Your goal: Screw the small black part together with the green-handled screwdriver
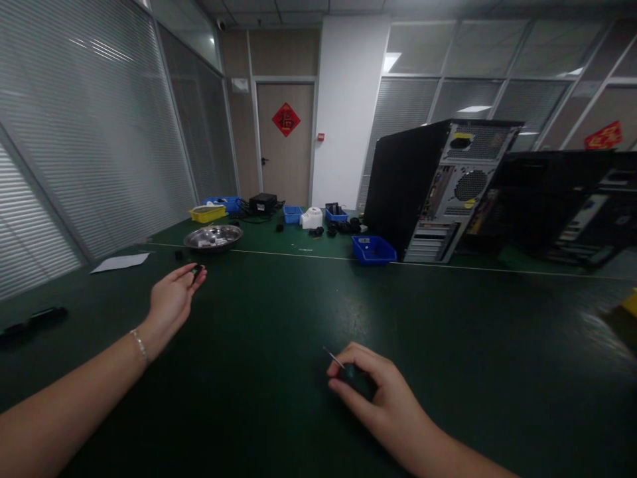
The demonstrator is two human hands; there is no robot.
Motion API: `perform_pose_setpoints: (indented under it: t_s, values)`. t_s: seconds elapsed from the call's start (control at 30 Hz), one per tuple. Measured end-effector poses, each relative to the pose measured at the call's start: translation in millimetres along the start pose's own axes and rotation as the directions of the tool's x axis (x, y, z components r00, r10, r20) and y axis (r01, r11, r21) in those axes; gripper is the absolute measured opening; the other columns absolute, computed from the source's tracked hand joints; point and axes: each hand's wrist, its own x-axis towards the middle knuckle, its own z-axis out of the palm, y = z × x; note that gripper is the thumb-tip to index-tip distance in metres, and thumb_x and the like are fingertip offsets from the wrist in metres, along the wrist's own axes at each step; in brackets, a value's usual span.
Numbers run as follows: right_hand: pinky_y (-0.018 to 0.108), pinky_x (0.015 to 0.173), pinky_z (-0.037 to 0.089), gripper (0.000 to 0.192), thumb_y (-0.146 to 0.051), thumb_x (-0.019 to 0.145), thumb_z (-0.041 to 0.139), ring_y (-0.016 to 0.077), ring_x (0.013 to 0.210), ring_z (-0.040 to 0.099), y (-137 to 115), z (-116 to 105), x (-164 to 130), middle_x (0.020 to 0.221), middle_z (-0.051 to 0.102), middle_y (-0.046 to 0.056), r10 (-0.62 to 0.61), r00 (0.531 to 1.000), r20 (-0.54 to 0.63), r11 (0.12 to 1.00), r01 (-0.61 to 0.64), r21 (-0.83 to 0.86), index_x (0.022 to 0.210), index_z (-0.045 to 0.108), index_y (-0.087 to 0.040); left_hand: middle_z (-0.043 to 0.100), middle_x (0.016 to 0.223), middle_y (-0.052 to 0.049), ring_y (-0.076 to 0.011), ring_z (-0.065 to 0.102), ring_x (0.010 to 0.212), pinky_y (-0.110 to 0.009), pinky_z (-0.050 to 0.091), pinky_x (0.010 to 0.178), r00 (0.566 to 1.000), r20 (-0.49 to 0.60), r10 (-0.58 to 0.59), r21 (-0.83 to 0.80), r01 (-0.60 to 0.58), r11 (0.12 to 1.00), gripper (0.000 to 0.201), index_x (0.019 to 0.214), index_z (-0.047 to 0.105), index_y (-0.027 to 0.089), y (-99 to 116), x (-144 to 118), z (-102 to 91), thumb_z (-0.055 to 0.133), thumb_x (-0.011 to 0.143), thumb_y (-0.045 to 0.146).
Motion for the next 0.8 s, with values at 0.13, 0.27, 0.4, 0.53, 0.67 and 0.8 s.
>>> perform_pose_setpoints:
  t_s: [0.13,0.27,0.4,0.53,0.67,0.8]
  values:
    - [0.028,0.074,0.047,0.005,-0.016,0.086,0.064,0.0188,0.082,0.063,-0.7,-0.3,-0.3,0.088,0.067,0.004,0.000,1.000,0.001,1.000,0.001,-0.015,0.089,0.067,-0.017,0.068,0.090,-0.006,-0.0090,0.067,0.079,-0.013,0.057,0.074,0.998,0.070,-0.009,0.043,0.006,0.999,0.033,0.088,0.069,0.012,0.9,-9.9,3.3,0.042,0.089,-0.007]
    - [0.029,0.076,0.048,0.006,-0.016,0.085,0.064,0.0195,0.084,0.064,0.6,0.6,0.4,0.090,0.068,0.004,0.005,1.000,0.016,1.000,-0.005,-0.014,0.090,0.068,-0.018,0.071,0.095,-0.011,-0.0139,0.069,0.082,-0.021,0.058,0.077,0.955,0.266,-0.129,0.132,0.096,0.987,0.033,0.095,0.071,0.011,-4.1,-37.8,12.9,0.043,0.089,-0.006]
    - [0.030,0.080,0.049,0.011,-0.017,0.086,0.063,0.0206,0.089,0.064,-1.7,0.6,0.2,0.093,0.069,0.004,0.007,0.999,0.036,1.000,-0.008,0.022,0.096,0.067,-0.019,0.072,0.101,-0.013,-0.0227,0.070,0.087,-0.033,0.057,0.082,0.808,0.502,-0.309,0.260,0.199,0.945,0.028,0.109,0.070,0.012,-10.1,-83.9,23.1,0.058,0.086,0.003]
    - [0.031,0.084,0.049,0.024,-0.020,0.088,0.061,0.0223,0.097,0.062,-5.4,-1.4,-1.6,0.102,0.068,0.006,0.039,0.999,0.031,0.997,-0.041,0.067,0.112,0.063,-0.021,0.071,0.103,-0.007,-0.0209,0.068,0.092,-0.034,0.052,0.085,0.529,0.734,-0.427,0.383,0.196,0.903,0.032,0.118,0.064,0.020,-17.6,-125.5,25.8,0.064,0.087,0.018]
    - [0.031,0.085,0.049,0.032,-0.018,0.091,0.057,0.0210,0.098,0.061,-2.5,-2.4,-2.0,0.104,0.067,0.005,-0.038,0.999,0.034,0.997,0.035,0.075,0.122,0.060,-0.026,0.074,0.089,-0.006,-0.0191,0.068,0.084,-0.032,0.051,0.079,0.370,0.800,-0.473,0.439,0.177,0.881,0.021,0.106,0.069,0.017,-22.7,-144.8,23.7,0.065,0.087,0.025]
    - [0.031,0.080,0.049,0.035,-0.015,0.092,0.056,0.0192,0.091,0.063,1.0,-0.9,-0.2,0.100,0.066,0.005,-0.120,0.989,0.083,0.990,0.113,0.085,0.124,0.062,-0.026,0.076,0.089,-0.006,-0.0184,0.068,0.085,-0.032,0.051,0.081,0.363,0.792,-0.491,0.450,0.197,0.871,0.020,0.101,0.072,0.016,-22.6,-149.3,23.2,0.064,0.088,0.029]
